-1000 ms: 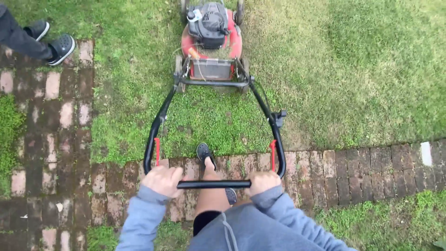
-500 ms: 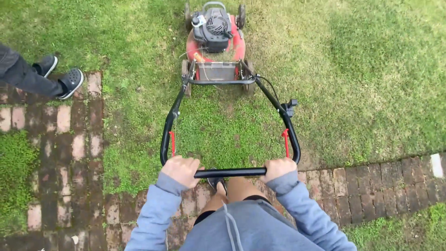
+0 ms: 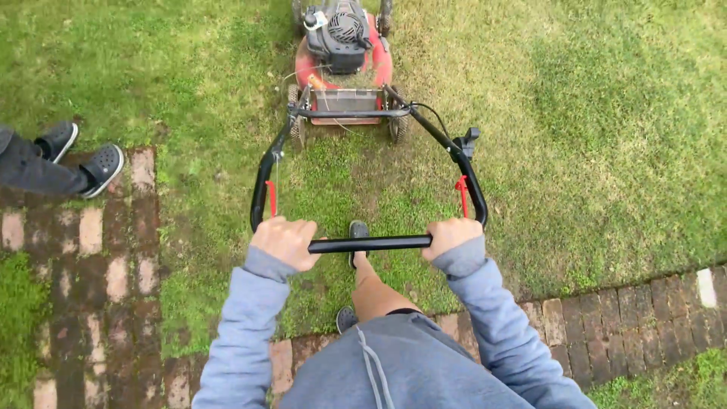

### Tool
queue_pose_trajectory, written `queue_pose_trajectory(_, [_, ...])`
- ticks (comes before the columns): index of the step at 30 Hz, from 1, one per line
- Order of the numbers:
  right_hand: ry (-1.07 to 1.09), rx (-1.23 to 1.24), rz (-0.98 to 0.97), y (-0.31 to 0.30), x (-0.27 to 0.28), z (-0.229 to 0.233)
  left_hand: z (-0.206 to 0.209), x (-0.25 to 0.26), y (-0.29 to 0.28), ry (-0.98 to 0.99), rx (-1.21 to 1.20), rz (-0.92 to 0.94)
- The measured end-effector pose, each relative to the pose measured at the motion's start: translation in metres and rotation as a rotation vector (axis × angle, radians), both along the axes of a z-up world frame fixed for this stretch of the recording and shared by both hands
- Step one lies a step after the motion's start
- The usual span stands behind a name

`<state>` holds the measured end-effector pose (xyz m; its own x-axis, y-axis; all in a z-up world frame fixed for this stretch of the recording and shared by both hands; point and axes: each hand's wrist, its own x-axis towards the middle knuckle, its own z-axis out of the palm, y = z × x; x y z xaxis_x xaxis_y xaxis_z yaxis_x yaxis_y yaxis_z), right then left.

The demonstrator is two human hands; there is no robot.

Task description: The person pushes a red gas-powered lawnmower across a grassy yard, moving in straight lines and turning at the edges. The person maintains a steady pace and follows a brick pathway at the perimeter before returning to the grass.

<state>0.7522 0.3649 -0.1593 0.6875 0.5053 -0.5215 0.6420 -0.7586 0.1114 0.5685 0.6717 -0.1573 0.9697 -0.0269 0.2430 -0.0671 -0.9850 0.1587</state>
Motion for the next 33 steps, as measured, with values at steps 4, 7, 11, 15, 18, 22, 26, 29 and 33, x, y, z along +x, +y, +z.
queue_pose_trajectory(4, [0.000, 0.016, 0.051, 0.019, 0.059, -0.015, -0.012, 0.052, 0.021, 0.038, 0.004, 0.039])
queue_pose_trajectory(7, [-0.027, -0.007, 0.046, 0.045, 0.114, -0.023, -0.014, 0.110, 0.045, 0.019, 0.041, 0.030])
queue_pose_trajectory(11, [-0.064, 0.117, 0.091, 0.077, 0.171, -0.044, -0.043, 0.165, 0.075, 0.262, -0.020, 0.160])
queue_pose_trajectory(15, [-0.096, 0.129, 0.128, 0.087, 0.231, -0.080, -0.087, 0.215, 0.083, 0.313, -0.026, 0.247])
queue_pose_trajectory(18, [-0.115, 0.133, 0.143, 0.114, 0.282, -0.098, -0.099, 0.269, 0.111, 0.256, 0.002, 0.249])
queue_pose_trajectory(22, [-0.143, 0.158, 0.153, 0.134, 0.349, -0.139, -0.112, 0.338, 0.127, 0.259, 0.020, 0.312])
queue_pose_trajectory(26, [-0.128, 0.157, 0.144, 0.159, 0.408, -0.173, -0.156, 0.391, 0.156, 0.242, 0.015, 0.322])
queue_pose_trajectory(29, [-0.115, 0.189, 0.147, 0.172, 0.438, -0.195, -0.171, 0.420, 0.173, 0.264, 0.019, 0.324])
queue_pose_trajectory(33, [-0.110, 0.163, 0.130, 0.193, 0.487, -0.219, -0.166, 0.478, 0.209, 0.151, -0.035, 0.250])
